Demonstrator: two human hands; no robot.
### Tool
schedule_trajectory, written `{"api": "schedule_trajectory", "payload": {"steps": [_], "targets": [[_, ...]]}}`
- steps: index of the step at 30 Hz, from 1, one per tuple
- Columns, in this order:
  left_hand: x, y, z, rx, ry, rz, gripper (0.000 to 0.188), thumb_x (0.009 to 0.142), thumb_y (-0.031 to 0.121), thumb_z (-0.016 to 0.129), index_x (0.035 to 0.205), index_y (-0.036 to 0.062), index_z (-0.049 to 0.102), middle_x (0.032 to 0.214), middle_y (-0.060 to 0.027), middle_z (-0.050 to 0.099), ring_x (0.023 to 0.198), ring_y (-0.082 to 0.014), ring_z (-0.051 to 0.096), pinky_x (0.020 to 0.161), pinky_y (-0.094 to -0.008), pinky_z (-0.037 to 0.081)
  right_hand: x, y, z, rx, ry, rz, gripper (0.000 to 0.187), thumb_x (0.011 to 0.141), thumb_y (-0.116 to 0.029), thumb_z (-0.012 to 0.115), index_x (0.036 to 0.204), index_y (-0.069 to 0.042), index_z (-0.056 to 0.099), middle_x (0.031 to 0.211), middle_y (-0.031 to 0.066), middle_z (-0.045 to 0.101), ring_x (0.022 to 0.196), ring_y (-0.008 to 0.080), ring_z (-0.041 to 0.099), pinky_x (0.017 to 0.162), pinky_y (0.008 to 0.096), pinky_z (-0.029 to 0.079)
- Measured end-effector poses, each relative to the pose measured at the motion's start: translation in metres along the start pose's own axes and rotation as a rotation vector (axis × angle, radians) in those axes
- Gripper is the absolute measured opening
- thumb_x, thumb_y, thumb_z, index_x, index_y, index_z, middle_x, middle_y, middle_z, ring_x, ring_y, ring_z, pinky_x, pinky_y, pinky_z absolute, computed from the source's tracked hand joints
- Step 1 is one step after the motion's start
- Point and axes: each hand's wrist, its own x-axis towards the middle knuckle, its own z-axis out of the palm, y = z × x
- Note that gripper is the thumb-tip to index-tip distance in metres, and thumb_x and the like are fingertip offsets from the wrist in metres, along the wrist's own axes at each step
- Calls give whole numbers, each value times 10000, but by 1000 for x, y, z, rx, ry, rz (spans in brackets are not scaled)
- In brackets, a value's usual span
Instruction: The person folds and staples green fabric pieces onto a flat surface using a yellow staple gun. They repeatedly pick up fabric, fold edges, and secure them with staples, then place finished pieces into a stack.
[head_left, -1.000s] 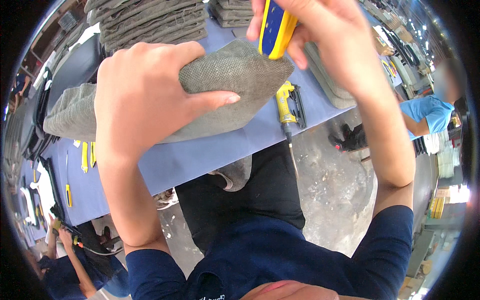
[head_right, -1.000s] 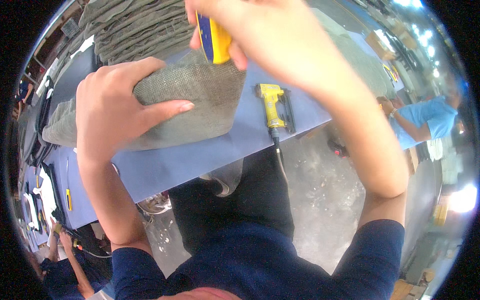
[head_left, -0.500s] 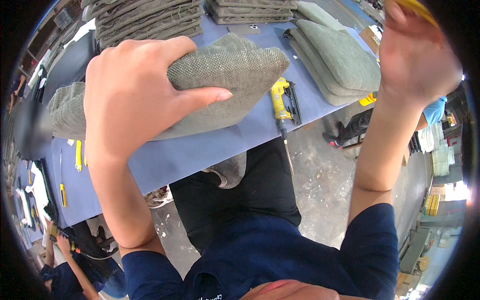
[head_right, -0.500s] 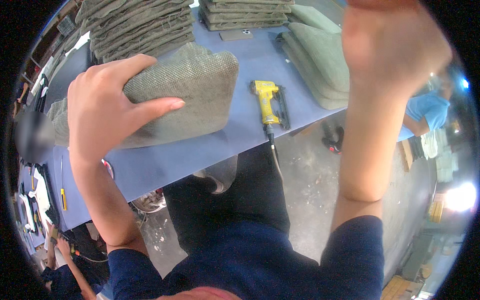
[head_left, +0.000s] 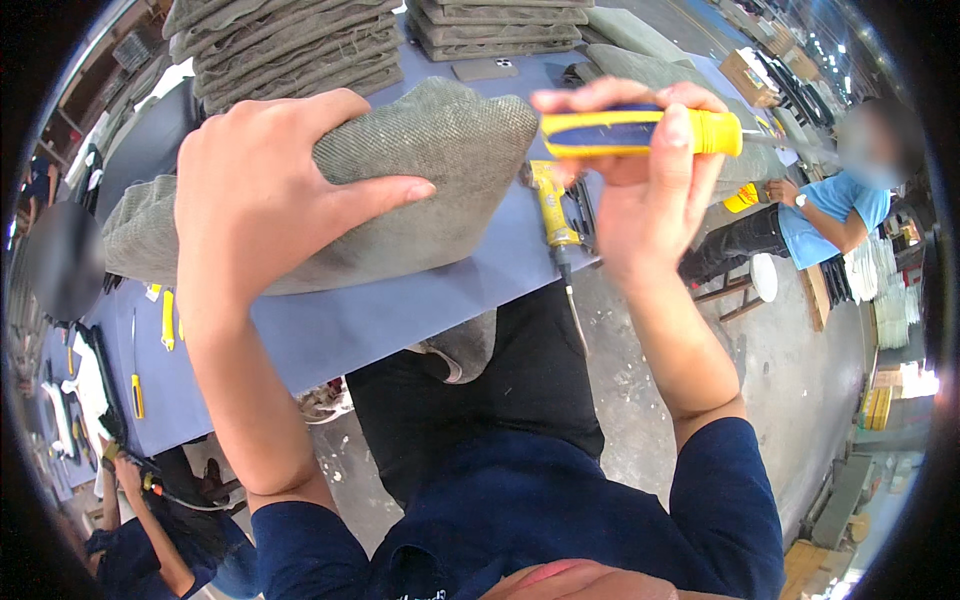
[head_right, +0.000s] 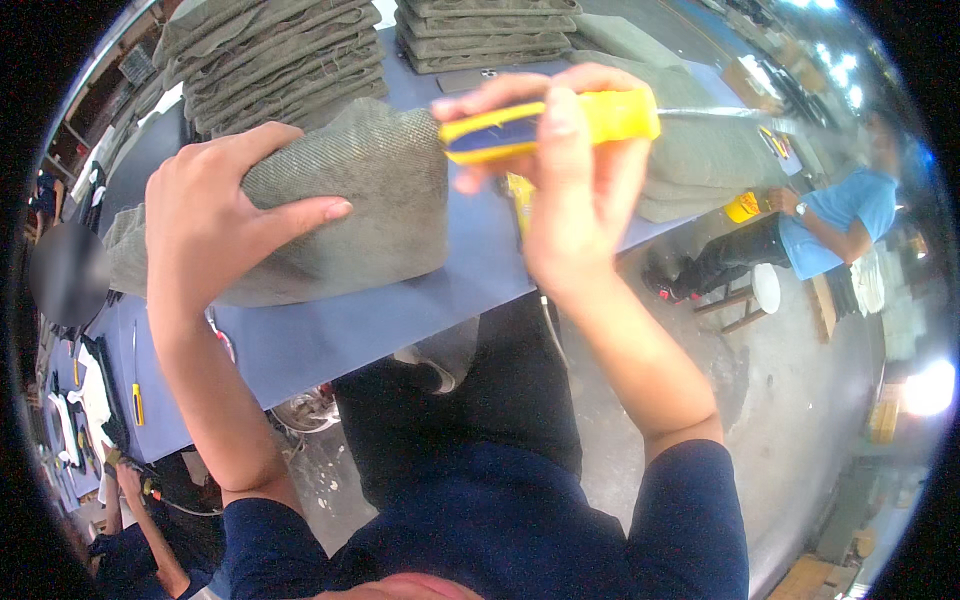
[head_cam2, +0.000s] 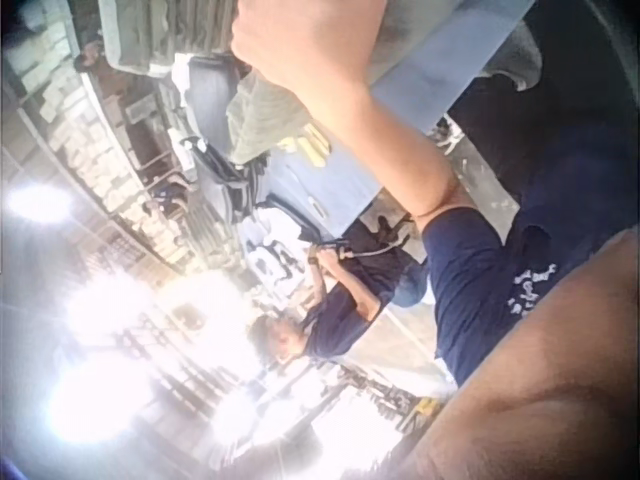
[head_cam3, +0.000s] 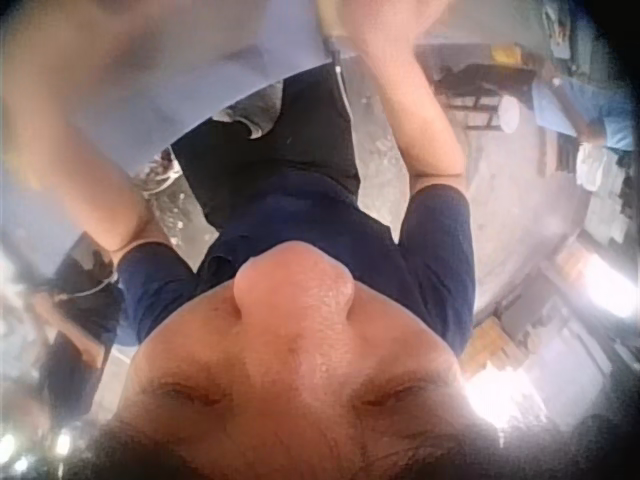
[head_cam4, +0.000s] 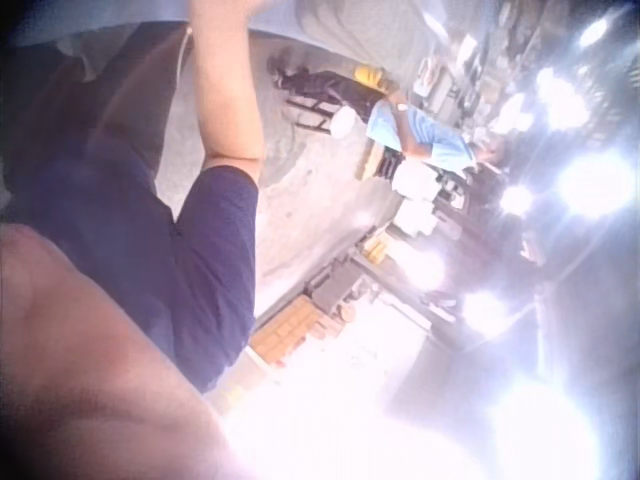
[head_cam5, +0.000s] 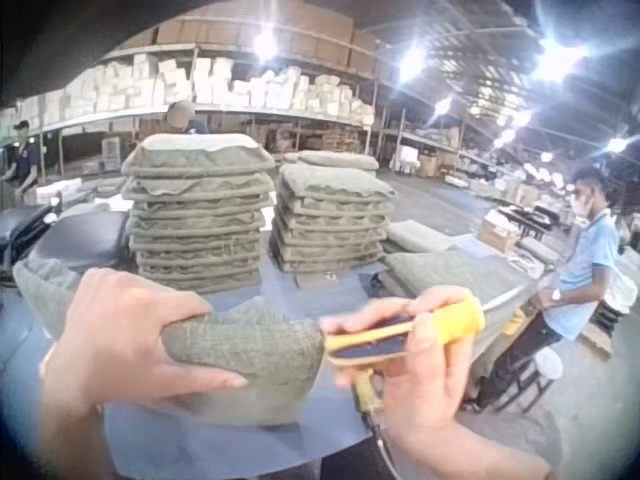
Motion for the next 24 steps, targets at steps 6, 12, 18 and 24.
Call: {"api": "schedule_trajectory", "payload": {"steps": [6, 12, 18, 24], "targets": [[-36, -38, -9, 24, 624, 211, 440, 836, 374, 881, 1113, 42, 800, 1114, -131, 800, 1100, -311, 730, 1065, -445, 490, -89, 4, -49, -34, 424, 248, 356, 1106, -320, 608, 1410, -182, 484, 1215, 167, 690, 1177, 393, 708, 746, 378, 600], [-166, -105, 47, -668, 1382, -740, 620, 1150, 473, 425, 1641, 106, 330, 1597, -137, 479, 1383, -300, 551, 1185, -445, 410, -196, 27, -52, 269, 357, 573, 226, 1110, -330, 538, 1105, -105, 518, 1006, 73, 568, 996, 214, 586, 989, 433, 499], [-164, -83, 41, -997, 1507, -766, 546, 1163, 456, 363, 1565, 88, 401, 1546, -135, 545, 1290, -250, 615, 1145, -419, 447, -203, 13, 10, 261, 269, 596, 236, 976, -221, 637, 1117, -79, 511, 1071, 68, 507, 1227, 217, 512, 1260, 450, 262], [-203, -138, 19, -1330, 1291, -844, 725, 1086, 648, 408, 1250, -4, 678, 1145, -158, 751, 1067, -287, 705, 983, -429, 540, -181, 48, 25, 441, 494, 368, 316, 1004, -264, 591, 1232, -47, 561, 1241, 115, 612, 1237, 252, 574, 1091, 448, 428]]}}
